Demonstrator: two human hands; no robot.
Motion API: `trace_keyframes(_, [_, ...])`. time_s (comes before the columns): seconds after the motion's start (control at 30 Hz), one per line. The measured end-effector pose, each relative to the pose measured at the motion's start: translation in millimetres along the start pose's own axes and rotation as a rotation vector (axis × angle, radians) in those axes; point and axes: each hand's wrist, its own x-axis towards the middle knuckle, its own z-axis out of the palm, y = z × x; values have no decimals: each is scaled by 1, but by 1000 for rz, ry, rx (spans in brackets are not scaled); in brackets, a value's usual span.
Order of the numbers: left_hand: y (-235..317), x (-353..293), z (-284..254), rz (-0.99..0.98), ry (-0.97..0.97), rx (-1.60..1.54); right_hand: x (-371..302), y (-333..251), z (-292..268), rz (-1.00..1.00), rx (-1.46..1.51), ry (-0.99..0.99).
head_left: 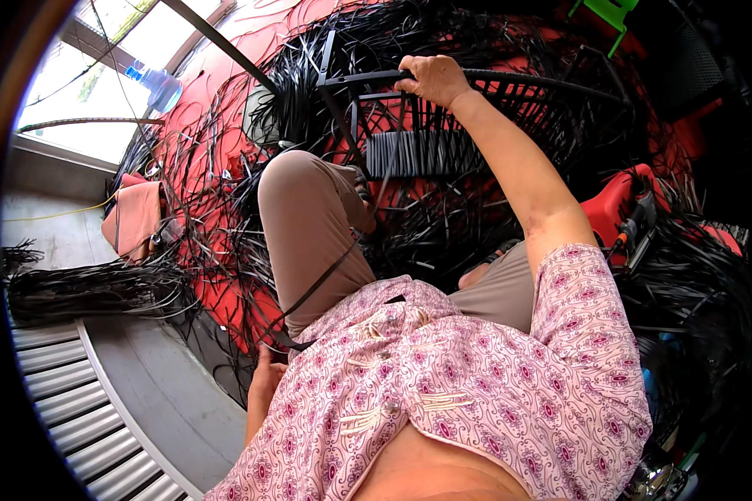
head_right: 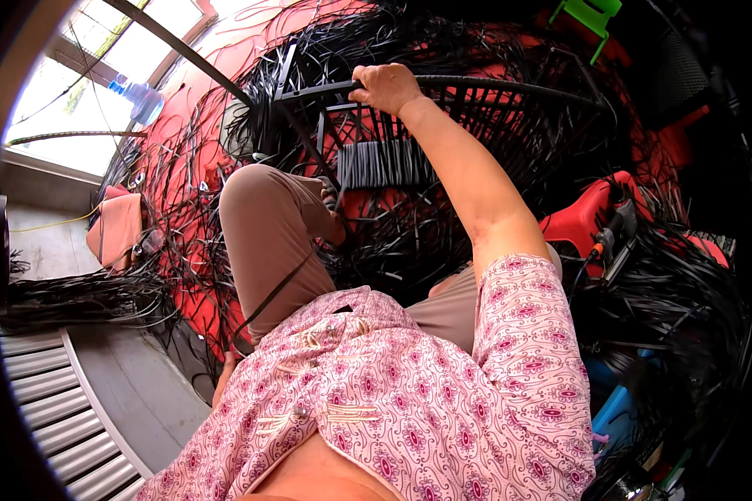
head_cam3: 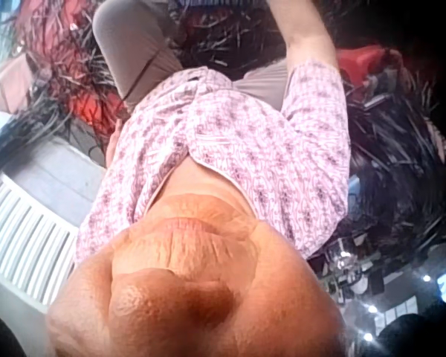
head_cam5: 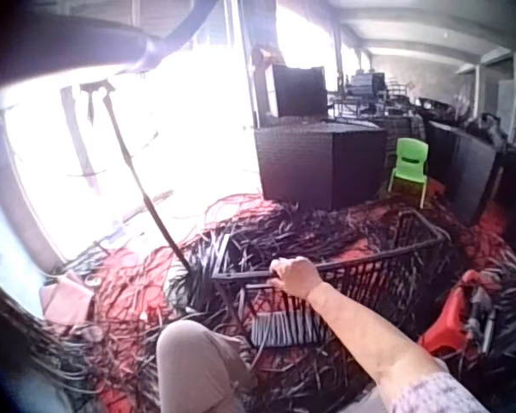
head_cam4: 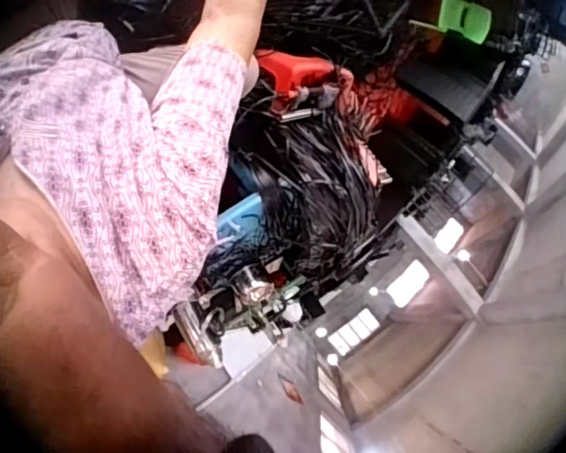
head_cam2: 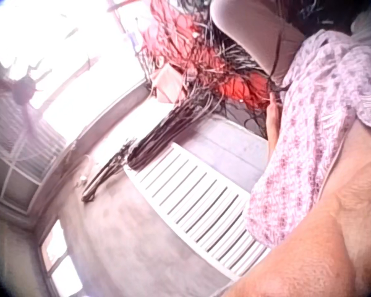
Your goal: The person weaves black plastic strips around the metal frame of a piece of furniture, periodically securing the strips with a pneumatic stapler and trimming the ends with pliers.
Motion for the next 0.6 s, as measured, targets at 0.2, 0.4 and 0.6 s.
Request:
trace_keyframes(0.2, [169,-76,65,974,339,721,-10,-1,15,-173,-216,258])
trace_keyframes(0.4, [344,-95,191,1620,67,309,-28,-6,27,-174,-261,312])
trace_keyframes(0.6, [500,12,313,1574,-245,1233,-38,-29,25,-228,-224,406])
